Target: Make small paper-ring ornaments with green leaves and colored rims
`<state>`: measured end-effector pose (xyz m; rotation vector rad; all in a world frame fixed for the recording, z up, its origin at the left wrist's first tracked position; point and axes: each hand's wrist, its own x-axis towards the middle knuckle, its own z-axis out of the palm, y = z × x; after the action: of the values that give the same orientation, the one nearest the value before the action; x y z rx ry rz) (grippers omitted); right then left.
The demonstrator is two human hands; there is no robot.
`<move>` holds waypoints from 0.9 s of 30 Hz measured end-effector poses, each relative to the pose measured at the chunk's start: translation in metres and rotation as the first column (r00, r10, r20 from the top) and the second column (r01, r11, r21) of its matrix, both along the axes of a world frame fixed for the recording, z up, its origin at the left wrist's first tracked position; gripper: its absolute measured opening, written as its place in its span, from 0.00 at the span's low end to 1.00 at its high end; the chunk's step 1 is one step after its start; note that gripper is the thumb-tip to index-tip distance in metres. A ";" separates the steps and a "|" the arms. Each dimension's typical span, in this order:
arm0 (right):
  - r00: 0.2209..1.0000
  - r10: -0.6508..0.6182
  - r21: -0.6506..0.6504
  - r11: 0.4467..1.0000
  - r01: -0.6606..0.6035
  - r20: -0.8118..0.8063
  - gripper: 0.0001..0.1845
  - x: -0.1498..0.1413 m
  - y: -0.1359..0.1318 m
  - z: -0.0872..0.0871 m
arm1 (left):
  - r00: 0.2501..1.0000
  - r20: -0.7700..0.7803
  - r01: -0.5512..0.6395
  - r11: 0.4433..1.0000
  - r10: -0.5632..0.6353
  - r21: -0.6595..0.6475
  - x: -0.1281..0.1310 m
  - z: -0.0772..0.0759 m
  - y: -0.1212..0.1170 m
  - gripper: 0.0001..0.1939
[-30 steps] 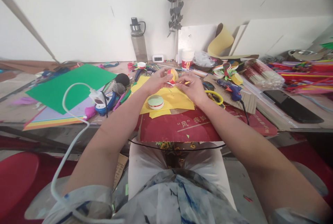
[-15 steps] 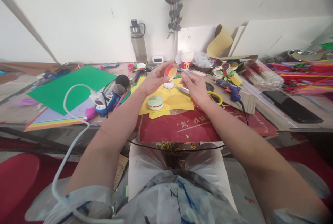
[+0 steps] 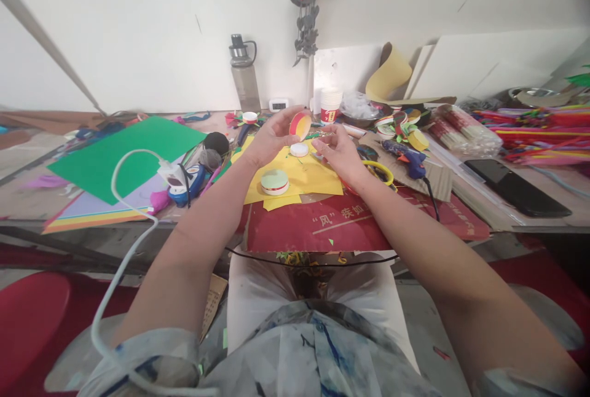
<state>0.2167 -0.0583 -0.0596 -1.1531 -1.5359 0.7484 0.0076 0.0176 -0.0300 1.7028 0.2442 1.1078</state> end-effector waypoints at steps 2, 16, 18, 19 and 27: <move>0.994 0.038 -0.044 0.998 -0.043 -0.107 0.34 -0.004 -0.004 0.004 | 1.000 -0.005 0.006 0.998 -0.005 0.064 0.000 0.002 0.003 0.39; 0.848 0.523 -0.198 0.843 -0.500 0.087 0.28 0.002 -0.025 0.031 | 0.988 0.093 -0.090 0.952 0.123 -0.293 -0.004 0.002 -0.003 0.36; 0.703 0.683 -0.300 0.725 -0.620 0.198 0.34 0.007 -0.026 0.034 | 0.975 0.137 -0.103 0.904 0.174 -0.415 -0.004 0.004 -0.004 0.32; 0.695 0.672 -0.303 0.739 -0.602 0.258 0.35 0.008 -0.024 0.033 | 0.966 0.160 -0.105 0.875 0.203 -0.473 -0.004 0.005 -0.004 0.31; 0.570 0.074 0.005 0.991 -0.136 0.818 0.25 -0.011 -0.013 0.000 | 0.874 0.283 -0.142 0.765 0.395 -0.628 -0.015 0.019 0.003 0.28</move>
<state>0.2060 -0.0710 -0.0591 -1.4651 -2.4046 0.1827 -0.0070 0.0209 -0.0111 0.8650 0.5325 1.3932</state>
